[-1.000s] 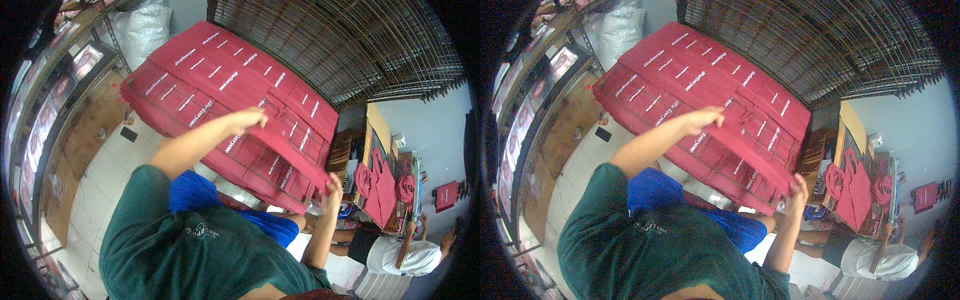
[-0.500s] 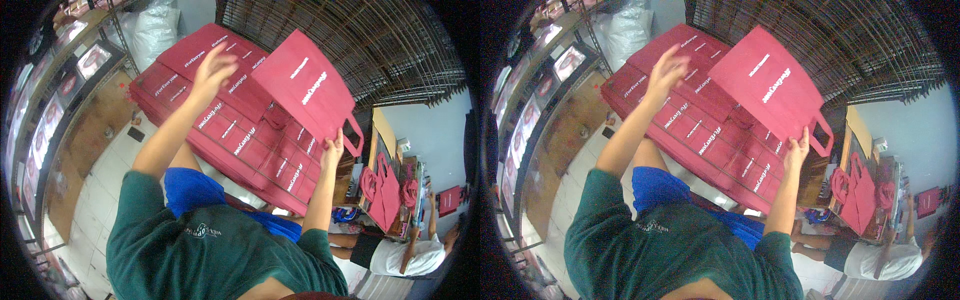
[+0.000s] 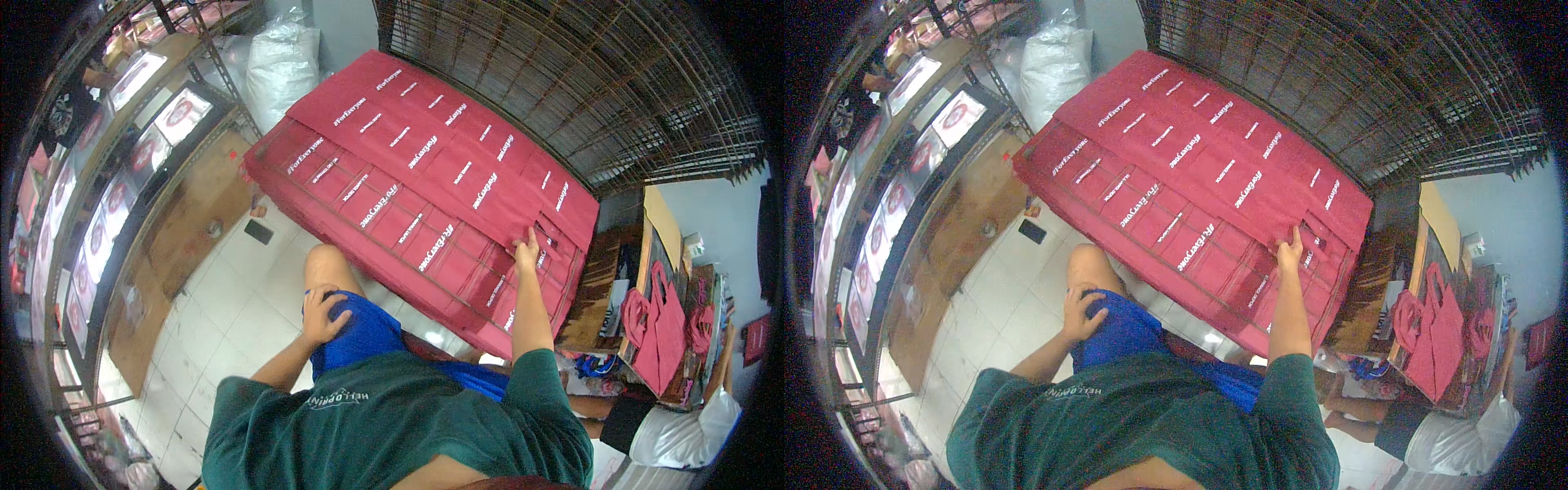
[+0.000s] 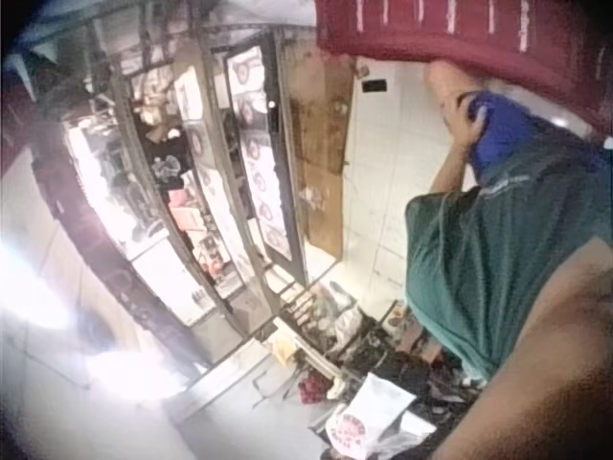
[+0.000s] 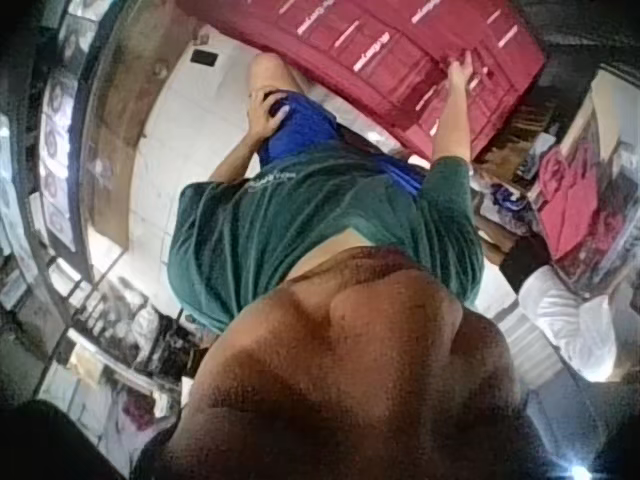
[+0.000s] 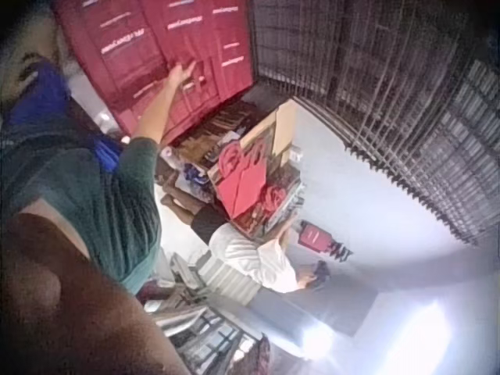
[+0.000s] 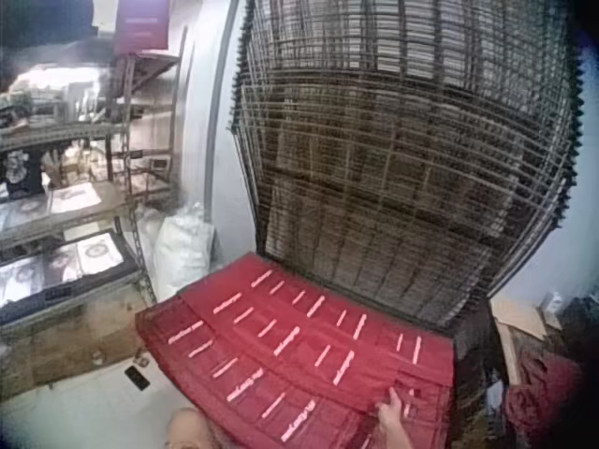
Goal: The person sits on the floor and repeatedly picks up maroon tote bags from a nearby pile, folds them, and places them onto a growing stack. The person aligns each bag before adding it to the stack.
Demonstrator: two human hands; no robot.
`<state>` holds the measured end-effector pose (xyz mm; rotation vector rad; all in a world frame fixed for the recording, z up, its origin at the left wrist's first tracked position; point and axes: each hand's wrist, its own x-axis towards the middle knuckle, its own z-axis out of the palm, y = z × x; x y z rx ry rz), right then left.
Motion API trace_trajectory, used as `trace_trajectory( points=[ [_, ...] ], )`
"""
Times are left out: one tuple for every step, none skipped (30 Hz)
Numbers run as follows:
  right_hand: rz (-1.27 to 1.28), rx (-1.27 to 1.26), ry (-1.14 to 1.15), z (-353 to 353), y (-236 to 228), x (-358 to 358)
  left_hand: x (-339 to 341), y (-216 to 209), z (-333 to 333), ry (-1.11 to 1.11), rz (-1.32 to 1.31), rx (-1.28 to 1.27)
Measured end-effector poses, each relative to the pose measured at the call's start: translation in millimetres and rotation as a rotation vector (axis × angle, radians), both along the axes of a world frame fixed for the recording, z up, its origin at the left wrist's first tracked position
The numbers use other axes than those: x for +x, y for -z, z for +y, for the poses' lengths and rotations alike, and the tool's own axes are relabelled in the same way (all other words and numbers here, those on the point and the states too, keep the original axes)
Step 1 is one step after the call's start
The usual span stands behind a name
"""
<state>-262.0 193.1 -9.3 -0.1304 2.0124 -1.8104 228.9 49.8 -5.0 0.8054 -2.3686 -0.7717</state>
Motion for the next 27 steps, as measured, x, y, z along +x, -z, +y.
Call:
trace_trajectory(
  points=[
    [0.011,-0.011,-0.002,0,4,-3,-2,0,-6,0.017,0.004,0.002],
    [0.022,-0.022,-0.002,-1,8,-7,-2,1,-7,0.025,0.007,0.003],
    [0.033,-0.032,-0.001,0,11,-10,-1,1,-5,0.033,0.01,0.004],
    [0.021,-0.027,-0.004,-3,10,-9,1,3,-6,0.04,0.01,0.002],
    [0.007,-0.02,-0.009,-5,5,-4,2,3,-6,0.033,0.009,0.008],
    [-0.007,-0.013,-0.015,-8,-1,1,2,3,-6,0.026,0.009,0.013],
    [0.003,-0.022,-0.015,-8,-3,2,1,4,-5,0.022,0.013,0.021],
    [0.013,-0.031,-0.016,-8,-5,3,1,3,-5,0.023,0.011,0.024],
    [0.022,-0.04,-0.017,-9,-6,5,1,3,-5,0.023,0.009,0.027],
    [0.024,-0.023,-0.023,-8,-6,3,1,3,-5,0.024,0.01,0.031],
    [0.026,-0.005,-0.029,-7,-6,1,0,3,-5,0.024,0.014,0.032],
    [0.027,0.013,-0.034,-6,-5,0,-1,3,-5,0.025,0.018,0.034],
    [0.03,0.003,-0.04,-6,-4,-1,-1,3,-6,0.025,0.02,0.033],
    [0.034,-0.007,-0.044,-5,-4,-1,-2,3,-6,0.022,0.019,0.026],
    [0.038,-0.017,-0.048,-4,-3,-2,-2,4,-6,0.021,0.018,0.02],
    [0.029,-0.019,-0.041,-6,-3,0,-1,6,-6,0.02,0.014,0.01],
    [0.02,-0.021,-0.034,-7,-3,3,-1,7,-6,0.021,0.021,0.018],
    [0.011,-0.023,-0.027,-8,-4,5,-1,8,-6,0.022,0.028,0.027],
    [0.02,-0.025,-0.036,-10,-5,8,0,8,-6,0.024,0.033,0.037],
    [0.029,-0.027,-0.046,-12,-7,12,1,9,-6,0.024,0.03,0.032],
    [0.037,-0.028,-0.057,-15,-8,14,3,9,-5,0.022,0.025,0.027],
    [0.041,-0.026,-0.047,-14,-5,12,2,8,-6,0.026,0.024,0.021],
    [0.047,-0.024,-0.035,-12,4,6,0,8,-7,0.032,0.028,0.014],
    [0.052,-0.022,-0.023,-10,13,0,-2,8,-7,0.039,0.032,0.008],
    [0.117,0.001,-0.001,-9,24,-8,-2,6,-7,0.043,0.032,0.001],
    [0.186,0.025,0.027,-6,31,-15,-5,7,-9,0.053,0.031,0.006],
    [0.256,0.05,0.058,-1,38,-22,-8,8,-10,0.065,0.032,0.012]
  ],
)
